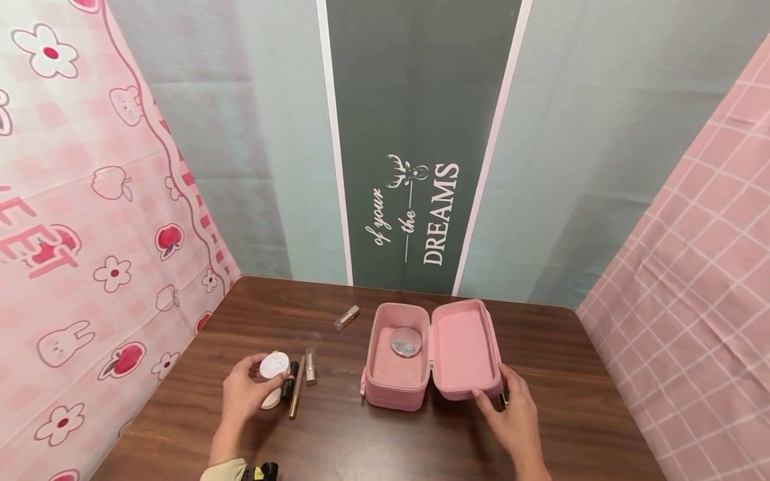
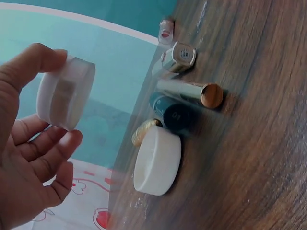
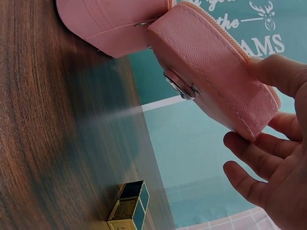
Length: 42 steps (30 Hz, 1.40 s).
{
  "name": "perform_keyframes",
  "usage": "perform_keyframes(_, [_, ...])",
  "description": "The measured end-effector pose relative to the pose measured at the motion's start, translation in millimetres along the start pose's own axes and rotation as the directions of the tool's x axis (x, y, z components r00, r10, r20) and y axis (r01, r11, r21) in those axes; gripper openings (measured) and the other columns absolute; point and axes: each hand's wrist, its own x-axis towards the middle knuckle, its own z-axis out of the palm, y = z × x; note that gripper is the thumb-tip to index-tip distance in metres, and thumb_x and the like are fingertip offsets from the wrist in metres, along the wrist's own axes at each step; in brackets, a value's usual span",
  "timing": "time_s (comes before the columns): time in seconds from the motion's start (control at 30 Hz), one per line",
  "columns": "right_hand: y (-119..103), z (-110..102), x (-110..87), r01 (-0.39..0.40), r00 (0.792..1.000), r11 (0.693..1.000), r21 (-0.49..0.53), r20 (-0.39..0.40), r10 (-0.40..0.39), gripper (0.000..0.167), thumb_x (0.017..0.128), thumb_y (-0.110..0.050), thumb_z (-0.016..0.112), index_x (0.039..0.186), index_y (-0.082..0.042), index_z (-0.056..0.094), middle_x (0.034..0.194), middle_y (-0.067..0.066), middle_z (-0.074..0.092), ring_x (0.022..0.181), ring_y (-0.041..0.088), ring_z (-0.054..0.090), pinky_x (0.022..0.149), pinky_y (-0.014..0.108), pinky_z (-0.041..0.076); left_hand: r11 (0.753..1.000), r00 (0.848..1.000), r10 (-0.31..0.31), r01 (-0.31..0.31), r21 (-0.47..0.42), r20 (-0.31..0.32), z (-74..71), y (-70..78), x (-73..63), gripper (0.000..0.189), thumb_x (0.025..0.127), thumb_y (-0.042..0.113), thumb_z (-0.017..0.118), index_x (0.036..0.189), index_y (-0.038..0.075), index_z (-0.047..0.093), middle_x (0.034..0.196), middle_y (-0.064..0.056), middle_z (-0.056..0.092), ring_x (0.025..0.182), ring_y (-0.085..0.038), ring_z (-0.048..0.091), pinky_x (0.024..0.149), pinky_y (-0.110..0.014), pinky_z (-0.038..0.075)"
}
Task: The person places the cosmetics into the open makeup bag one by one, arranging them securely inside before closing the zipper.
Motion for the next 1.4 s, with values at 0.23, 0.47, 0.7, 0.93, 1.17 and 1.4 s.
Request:
perform_keyframes(0.23, [1, 0, -0.5, 0.002, 1.000, 1.000, -0.003, 0.004, -0.002, 0.064, 0.064, -0.008, 0.083, 0.120, 0.007, 0.054, 0.101, 0.018, 0.057, 0.080, 0.016, 0.053, 0.069, 0.003, 0.035, 0.997, 0.995, 0.070, -0.073, -0.035, -0.075, 5.9, 8.9, -2.3, 0.050, 0.057, 0.017, 0.086, 0.099, -0.001, 0.066, 0.085, -0.009, 0.060, 0.075, -0.021, 0.057, 0.065, -0.034, 0.045])
perform_keyframes(0.47, [0, -2, 1.0, -0.038, 0.998, 0.999, 0.005, 0.045, 0.038, 0.066, 0.066, -0.010, 0.083, 0.122, 0.006, 0.052, 0.107, 0.022, 0.056, 0.087, 0.030, 0.057, 0.071, 0.000, 0.031, 0.995, 0.998, 0.056, -0.059, -0.078, -0.031, 14.7, 21.3, -0.2, 0.048, 0.058, 0.015, 0.085, 0.099, -0.001, 0.065, 0.084, -0.008, 0.061, 0.073, -0.027, 0.058, 0.063, -0.031, 0.045])
perform_keyframes(0.7, [0, -4, 1.7, -0.050, 0.996, 0.999, -0.018, 0.078, 0.051, 0.071, 0.063, -0.007, 0.085, 0.123, 0.005, 0.051, 0.110, 0.022, 0.054, 0.091, 0.032, 0.056, 0.074, 0.018, 0.046, 0.990, 0.997, 0.033, -0.023, -0.141, 0.067, 26.6, 41.5, 2.6, 0.050, 0.058, 0.020, 0.086, 0.099, 0.001, 0.065, 0.080, -0.004, 0.062, 0.071, -0.021, 0.057, 0.061, -0.029, 0.043])
perform_keyframes(0.93, [3, -4, 1.8, -0.019, 0.998, 1.000, -0.012, 0.065, 0.019, 0.070, 0.062, -0.003, 0.085, 0.122, 0.006, 0.051, 0.109, 0.022, 0.055, 0.091, 0.032, 0.055, 0.075, 0.012, 0.043, 0.981, 0.990, 0.086, -0.064, -0.183, 0.116, 41.6, 57.4, 6.2, 0.052, 0.055, 0.018, 0.087, 0.098, -0.002, 0.065, 0.078, -0.004, 0.062, 0.067, -0.015, 0.055, 0.058, -0.026, 0.044])
perform_keyframes(1.17, [2, -3, 1.4, -0.018, 0.998, 0.999, -0.031, 0.057, 0.019, 0.070, 0.061, -0.004, 0.085, 0.122, 0.005, 0.052, 0.108, 0.020, 0.056, 0.090, 0.018, 0.052, 0.075, 0.016, 0.044, 0.979, 0.981, 0.088, -0.054, -0.195, 0.171, 47.5, 66.4, 7.3, 0.054, 0.056, 0.017, 0.087, 0.100, -0.002, 0.064, 0.081, -0.008, 0.061, 0.071, -0.023, 0.058, 0.061, -0.030, 0.045])
perform_keyframes(1.4, [2, -3, 1.6, -0.011, 0.999, 1.000, -0.025, 0.042, 0.012, 0.070, 0.059, -0.002, 0.085, 0.121, 0.005, 0.053, 0.106, 0.020, 0.057, 0.090, 0.005, 0.047, 0.074, 0.002, 0.032, 0.980, 0.973, 0.094, -0.054, -0.190, 0.212, 48.0, 72.2, 11.0, 0.054, 0.056, 0.018, 0.087, 0.100, 0.000, 0.063, 0.083, -0.004, 0.062, 0.072, -0.017, 0.058, 0.063, -0.030, 0.047])
